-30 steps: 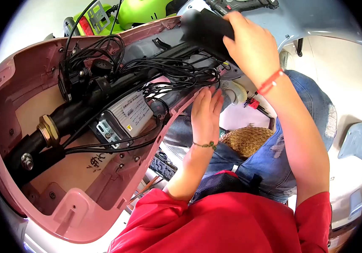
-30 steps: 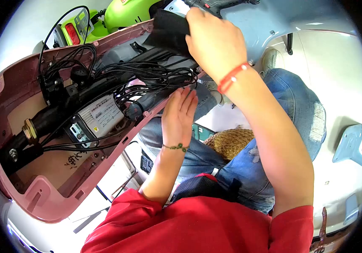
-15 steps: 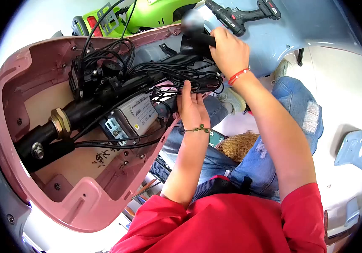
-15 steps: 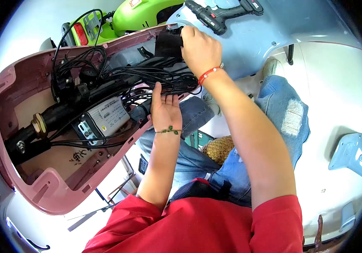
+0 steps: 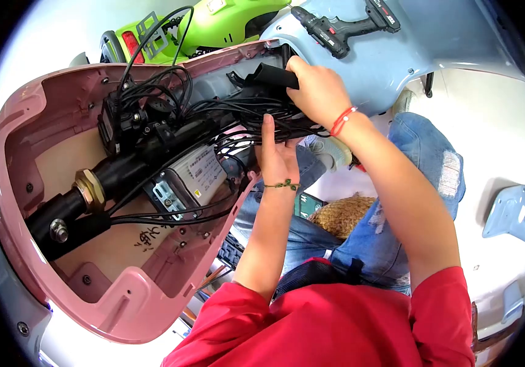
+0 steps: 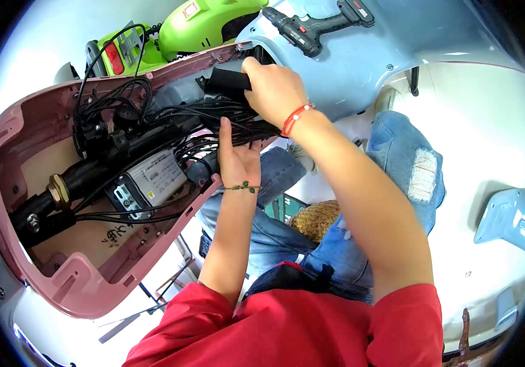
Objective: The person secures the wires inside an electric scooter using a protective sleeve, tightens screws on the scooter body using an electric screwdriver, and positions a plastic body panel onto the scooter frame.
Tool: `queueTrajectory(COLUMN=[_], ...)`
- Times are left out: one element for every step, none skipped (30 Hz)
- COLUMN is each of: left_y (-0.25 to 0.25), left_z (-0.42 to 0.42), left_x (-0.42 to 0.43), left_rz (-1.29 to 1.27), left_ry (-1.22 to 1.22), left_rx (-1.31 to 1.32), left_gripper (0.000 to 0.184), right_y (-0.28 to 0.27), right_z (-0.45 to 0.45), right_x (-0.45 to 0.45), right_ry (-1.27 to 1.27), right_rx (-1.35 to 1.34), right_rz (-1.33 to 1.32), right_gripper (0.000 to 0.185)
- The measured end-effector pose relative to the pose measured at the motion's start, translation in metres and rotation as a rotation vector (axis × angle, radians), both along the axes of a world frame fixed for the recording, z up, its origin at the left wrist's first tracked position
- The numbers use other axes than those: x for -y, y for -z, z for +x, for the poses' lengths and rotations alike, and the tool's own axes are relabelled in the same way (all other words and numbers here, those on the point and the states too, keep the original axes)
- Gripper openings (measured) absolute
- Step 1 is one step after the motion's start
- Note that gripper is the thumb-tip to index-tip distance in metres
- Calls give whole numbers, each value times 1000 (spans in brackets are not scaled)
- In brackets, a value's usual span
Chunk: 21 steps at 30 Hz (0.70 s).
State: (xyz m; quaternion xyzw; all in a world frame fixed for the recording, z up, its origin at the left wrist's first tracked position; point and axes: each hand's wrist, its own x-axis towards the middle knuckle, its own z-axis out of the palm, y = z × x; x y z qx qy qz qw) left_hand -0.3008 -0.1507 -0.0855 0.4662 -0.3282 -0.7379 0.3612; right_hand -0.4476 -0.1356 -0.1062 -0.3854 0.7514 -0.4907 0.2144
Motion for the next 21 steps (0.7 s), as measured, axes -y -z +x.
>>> queueTrajectory(left_y=[2, 3, 3, 1, 1, 0, -2, -3, -2, 0, 1, 0, -1, -2, -3, -3, -3, -4, -6, -6, -6], left_z=[1, 3, 4, 5, 5, 4, 2, 1, 2, 3, 4, 3, 3, 2, 0, 0, -1, -1, -1, 0, 1], left_x=[1, 0, 1, 2, 3, 3, 2, 1, 0, 0, 0, -1, -1, -2, -5, -5, -6, -5, -5, -5, -6], left_rz=[4, 5, 3, 32, 61, 61, 95, 127, 127, 137, 146, 144, 131, 120, 114, 110, 108, 109, 113, 115, 117], left_ry=[-5, -11, -12, -2, 9, 8, -22, -52, -53, -59, -65, -65, -63, -60, -58, -42, -25, -25, -19, -12, -15], left_rx=[-7, -12, -14, -14, -12, -14, 1, 16, 16, -12, -39, -39, -35, -33, -31, -33, -34, -34, -16, 2, 2], left_gripper=[52, 51, 51, 48, 46, 46, 41, 35, 35, 32, 28, 28, 27, 26, 26, 26, 27, 27, 26, 26, 26], right_y=[-7, -13, -14, -15, -15, -16, -14, -15, -16, -17, -17, -17, -17, -16, -15, -14, -14, -15, -15, -13, -12], right_z=[-7, -13, -16, -18, -20, -21, -18, -17, -15, -13, -12, -10, -9, -8, -10, -10, -11, -13, -15, -17, -19], right_x=[-3, -6, -9, -10, -11, -12, -13, -14, -13, -13, -12, -12, -12, -12, -15, -15, -15, -14, -14, -14, -13], right_ry=[-59, -119, -121, -122, -116, -110, -73, -73, -73, -74, -74, -81, -90, -91, -152, -215, -216, -237, -259, -260, -287], right_rx=[-57, -112, -216, -219, -281, -344, -402, -402, -355, -307, -307, -339, -369, -369, -335, -303, -302, -267, -233, -233, -222], right_rz=[26, 51, 21, 19, 31, 44, 54, 52, 140, 227, 226, 249, 272, 272, 236, 206, 206, 193, 181, 183, 167], right_gripper=[28, 28, 23, 23, 21, 18, 15, 15, 22, 30, 30, 20, 12, 12, 13, 14, 14, 21, 28, 28, 29])
